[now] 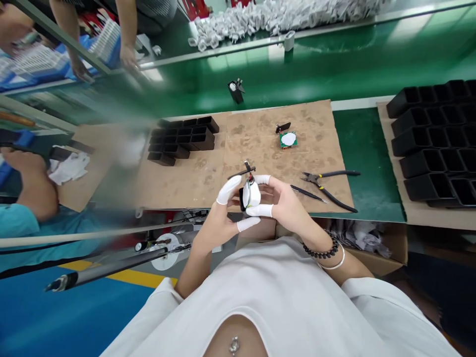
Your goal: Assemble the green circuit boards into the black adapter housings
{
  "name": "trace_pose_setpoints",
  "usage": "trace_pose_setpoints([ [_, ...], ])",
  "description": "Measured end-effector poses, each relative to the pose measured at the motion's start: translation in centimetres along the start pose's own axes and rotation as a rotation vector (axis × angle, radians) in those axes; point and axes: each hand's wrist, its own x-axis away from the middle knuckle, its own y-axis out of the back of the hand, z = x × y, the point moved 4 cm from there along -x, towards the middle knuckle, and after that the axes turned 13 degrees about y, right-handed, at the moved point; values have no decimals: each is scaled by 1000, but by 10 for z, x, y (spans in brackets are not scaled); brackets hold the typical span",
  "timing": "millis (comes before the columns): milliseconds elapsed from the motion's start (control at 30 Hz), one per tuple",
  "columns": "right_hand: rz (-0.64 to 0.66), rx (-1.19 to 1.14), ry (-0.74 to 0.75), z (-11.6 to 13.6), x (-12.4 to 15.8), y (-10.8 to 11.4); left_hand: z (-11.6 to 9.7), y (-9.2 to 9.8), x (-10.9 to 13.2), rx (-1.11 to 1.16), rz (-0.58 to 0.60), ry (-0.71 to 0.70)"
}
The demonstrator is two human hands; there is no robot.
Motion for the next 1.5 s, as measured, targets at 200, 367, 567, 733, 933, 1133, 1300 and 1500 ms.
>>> trace_pose_setpoints([
  [200,120,85,2,3,4,-5,3,0,-6,225,144,186],
  [367,114,255,129,1,6,-6,-3,-3,-12,132,204,130],
  [567,28,78,49,-19,8,0,-3,-4,-14,83,206,-13],
  [733,18,38,53,-29,9,-1,0,-4,-12,97,206,4],
  [933,-16,-41,157,-9,11,-4,-4,5,-10,252,25,-24],
  [1133,-7,49,228,19,20,-7,-20,14,-3,261,-132,-123],
  [1300,-39,72,256,28,28,-10,-35,18,1,289,-200,-205],
  [1500,-55,108,271,33,33,-10,-34,14,1,298,-190,-119],
])
